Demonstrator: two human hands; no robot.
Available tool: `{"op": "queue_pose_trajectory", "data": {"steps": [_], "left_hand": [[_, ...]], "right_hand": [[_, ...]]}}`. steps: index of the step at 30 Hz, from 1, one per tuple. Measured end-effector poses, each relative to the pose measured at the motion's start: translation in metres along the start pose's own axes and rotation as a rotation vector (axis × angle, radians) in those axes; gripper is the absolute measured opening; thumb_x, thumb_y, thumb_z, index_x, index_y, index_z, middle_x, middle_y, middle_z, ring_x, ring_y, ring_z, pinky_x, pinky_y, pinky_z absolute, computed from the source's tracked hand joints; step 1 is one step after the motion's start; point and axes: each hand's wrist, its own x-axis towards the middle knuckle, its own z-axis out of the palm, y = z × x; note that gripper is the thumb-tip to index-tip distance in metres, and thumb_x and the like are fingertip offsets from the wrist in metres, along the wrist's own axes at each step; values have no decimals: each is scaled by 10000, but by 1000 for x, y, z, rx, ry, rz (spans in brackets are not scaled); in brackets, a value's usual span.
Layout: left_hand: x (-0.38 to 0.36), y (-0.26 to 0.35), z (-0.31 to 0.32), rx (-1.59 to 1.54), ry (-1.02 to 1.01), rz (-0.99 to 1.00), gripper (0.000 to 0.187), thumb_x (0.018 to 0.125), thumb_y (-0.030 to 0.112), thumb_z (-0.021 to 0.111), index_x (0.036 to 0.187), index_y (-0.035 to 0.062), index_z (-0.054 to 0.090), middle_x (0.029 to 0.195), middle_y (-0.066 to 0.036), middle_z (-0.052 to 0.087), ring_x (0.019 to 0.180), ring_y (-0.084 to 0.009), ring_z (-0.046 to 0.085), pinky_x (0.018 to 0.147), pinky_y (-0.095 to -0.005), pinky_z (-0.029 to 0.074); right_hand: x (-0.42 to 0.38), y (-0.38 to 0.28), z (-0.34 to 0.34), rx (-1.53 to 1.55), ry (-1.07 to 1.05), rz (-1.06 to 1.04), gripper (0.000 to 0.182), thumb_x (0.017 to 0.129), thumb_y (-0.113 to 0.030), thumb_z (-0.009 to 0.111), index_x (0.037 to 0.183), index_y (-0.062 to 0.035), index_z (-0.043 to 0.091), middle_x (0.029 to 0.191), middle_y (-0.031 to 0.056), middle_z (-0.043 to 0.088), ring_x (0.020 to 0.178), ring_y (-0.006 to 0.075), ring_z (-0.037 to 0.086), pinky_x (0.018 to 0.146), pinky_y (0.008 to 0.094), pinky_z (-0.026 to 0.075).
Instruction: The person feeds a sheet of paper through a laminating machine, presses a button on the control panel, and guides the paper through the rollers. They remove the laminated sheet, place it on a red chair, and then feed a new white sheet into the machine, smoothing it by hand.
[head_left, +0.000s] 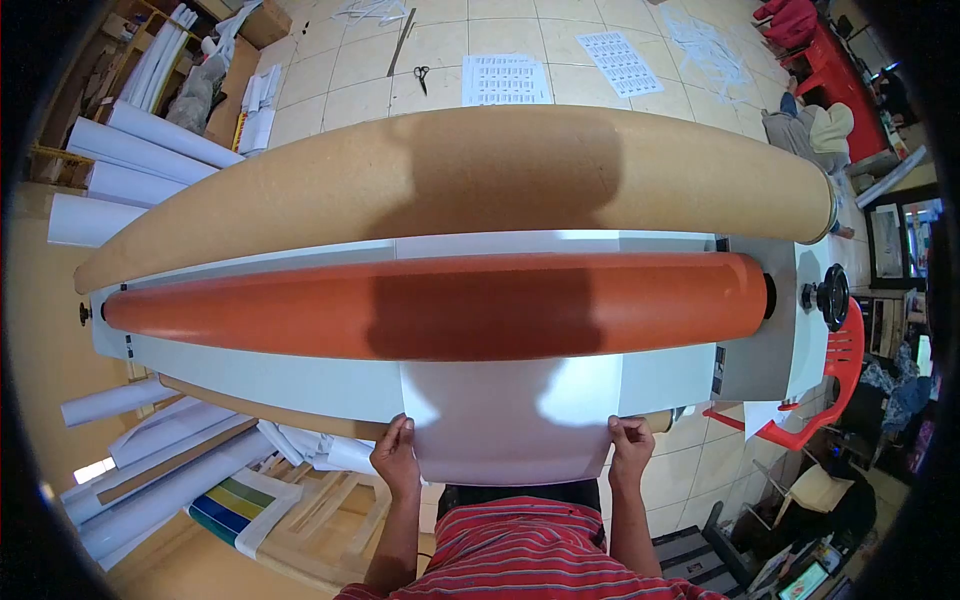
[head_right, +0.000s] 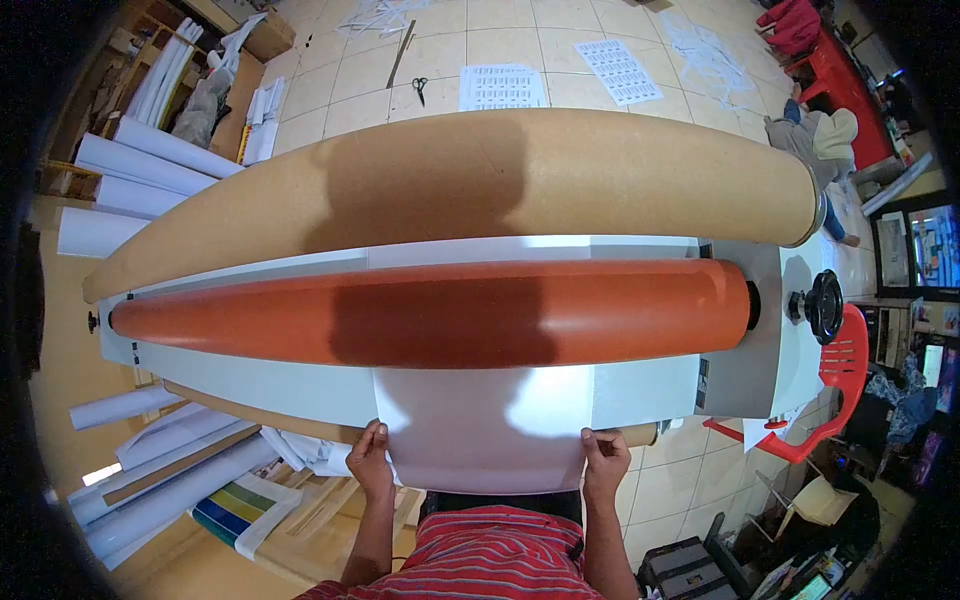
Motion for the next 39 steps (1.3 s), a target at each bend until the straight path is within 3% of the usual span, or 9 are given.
{"op": "queue_pose_trajectory", "data": {"steps": [11,13,39], "left_hand": [[1,-4,0,-38,1,-22,177,856,20,704,1025,-35,704,973,-94,696,892,-137,635,834,-262,504],[1,-7,-1,-45,1,6,171,858,20,703,1021,-32,705,980,-94,696,899,-135,632,834,-263,503],[-1,4,3,27,30,-8,183,847,44,722,1019,-17,715,956,-84,690,894,-147,643,829,-265,504]], "right_hand": [[4,0,-2,-5,-32,16,184,844,-61,729,772,-56,560,745,-3,569,673,83,525,619,241,444],[4,-1,-2,47,-24,73,179,824,-25,742,763,-58,576,745,-9,586,703,75,531,680,234,434],[3,-5,-1,12,-25,63,167,831,-74,748,780,-47,591,755,4,603,700,85,542,676,245,443]]}}
